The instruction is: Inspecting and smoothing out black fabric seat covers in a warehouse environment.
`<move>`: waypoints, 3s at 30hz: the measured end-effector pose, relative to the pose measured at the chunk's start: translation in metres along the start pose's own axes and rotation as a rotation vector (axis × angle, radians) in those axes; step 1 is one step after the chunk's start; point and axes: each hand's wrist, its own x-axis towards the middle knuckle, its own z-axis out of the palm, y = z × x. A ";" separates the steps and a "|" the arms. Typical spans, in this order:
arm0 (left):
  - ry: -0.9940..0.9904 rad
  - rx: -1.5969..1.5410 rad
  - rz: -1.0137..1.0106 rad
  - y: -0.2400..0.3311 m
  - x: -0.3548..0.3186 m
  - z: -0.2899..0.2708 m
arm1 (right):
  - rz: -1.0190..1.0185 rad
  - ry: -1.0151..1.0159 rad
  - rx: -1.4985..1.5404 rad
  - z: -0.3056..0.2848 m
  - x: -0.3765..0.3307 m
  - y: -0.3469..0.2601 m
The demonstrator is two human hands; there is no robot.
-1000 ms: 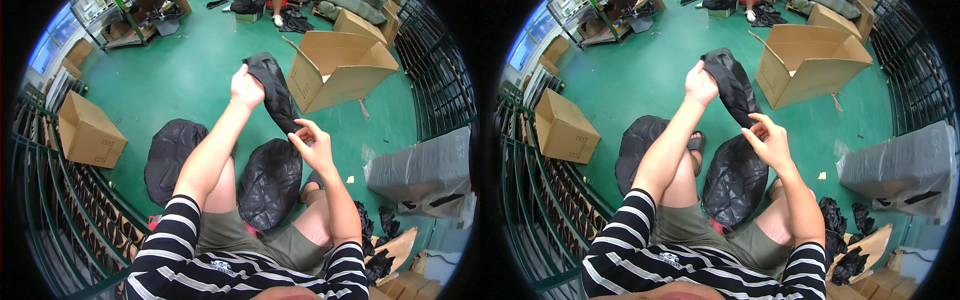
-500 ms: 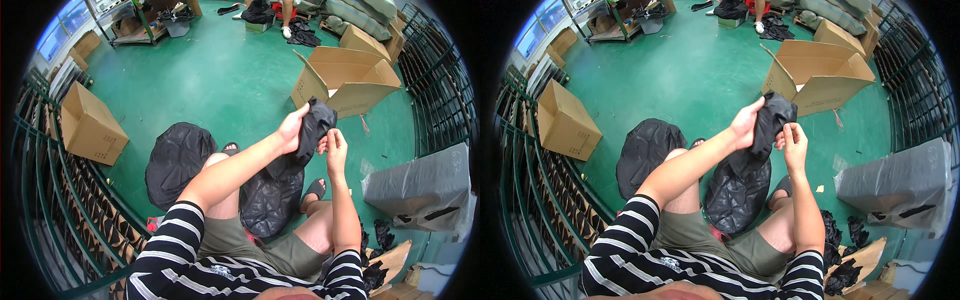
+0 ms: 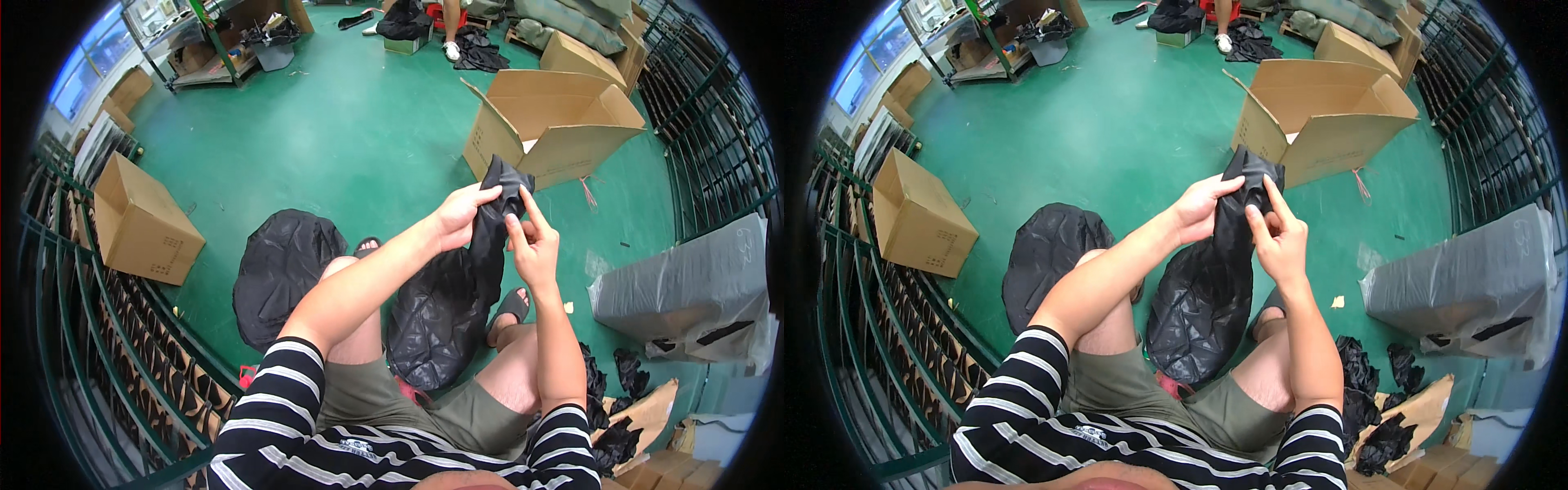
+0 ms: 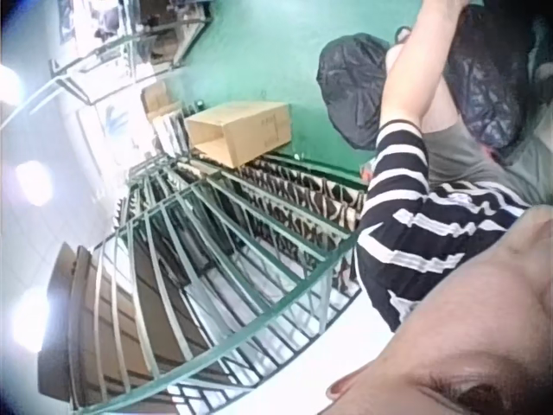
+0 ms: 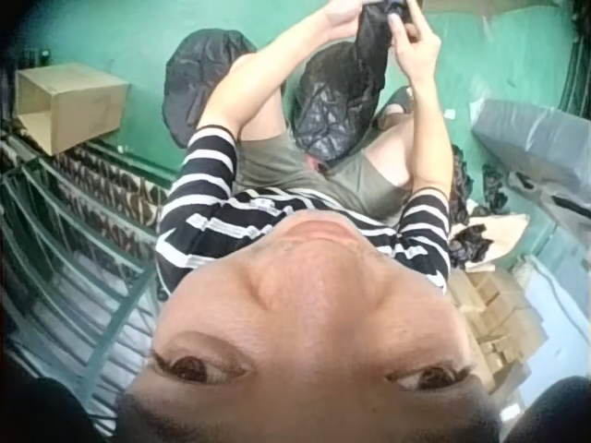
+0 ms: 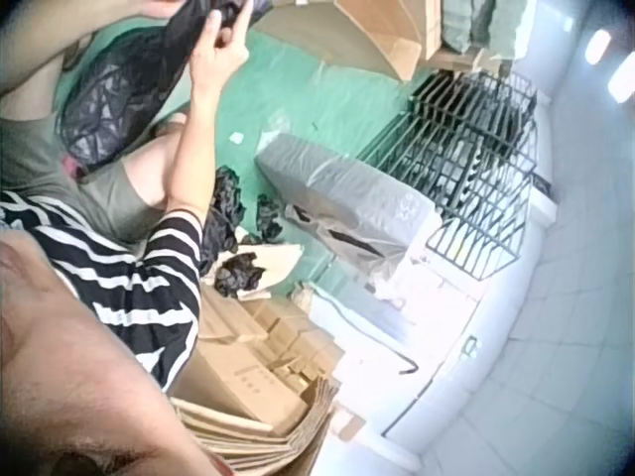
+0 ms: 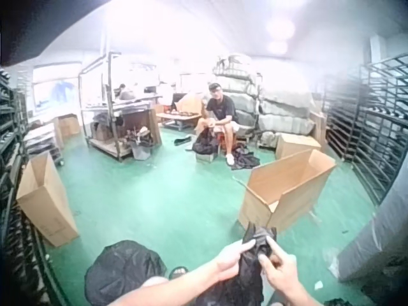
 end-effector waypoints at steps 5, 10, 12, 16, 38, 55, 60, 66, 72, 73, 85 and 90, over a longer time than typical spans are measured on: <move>-0.017 0.079 -0.066 0.006 -0.006 0.008 | 0.197 0.280 0.207 -0.026 0.018 0.025; -0.054 0.301 -0.265 0.010 -0.015 0.013 | 0.029 -0.027 0.306 -0.040 0.021 0.030; -0.058 0.374 -0.300 0.012 -0.016 0.011 | 0.204 -0.304 0.590 -0.044 0.018 0.039; -0.098 0.576 -0.217 0.015 -0.017 0.027 | 0.425 -0.676 0.652 -0.061 0.011 0.050; -0.079 0.655 -0.125 0.016 -0.024 0.037 | 0.511 -0.576 0.796 -0.068 0.007 0.005; -0.074 -0.034 -0.307 0.023 0.005 0.010 | 0.789 -0.368 1.209 -0.049 0.026 0.012; -0.023 -0.196 -0.411 0.021 0.017 -0.019 | 0.901 -0.363 1.339 -0.027 0.040 0.030; 0.021 -0.180 -0.313 0.003 0.013 -0.011 | 0.877 -0.260 1.290 -0.033 0.024 0.021; -0.086 0.469 -0.059 0.026 -0.028 0.055 | 0.571 -0.386 0.958 -0.051 0.008 -0.030; -0.101 0.567 -0.078 0.029 -0.030 0.053 | 0.545 -0.367 0.920 -0.053 0.004 -0.029; -0.132 0.678 -0.083 0.013 -0.040 0.055 | 0.416 -0.478 0.751 -0.068 -0.011 -0.028; -0.149 0.697 -0.071 0.015 -0.040 0.056 | 0.355 -0.509 0.711 -0.070 -0.008 -0.030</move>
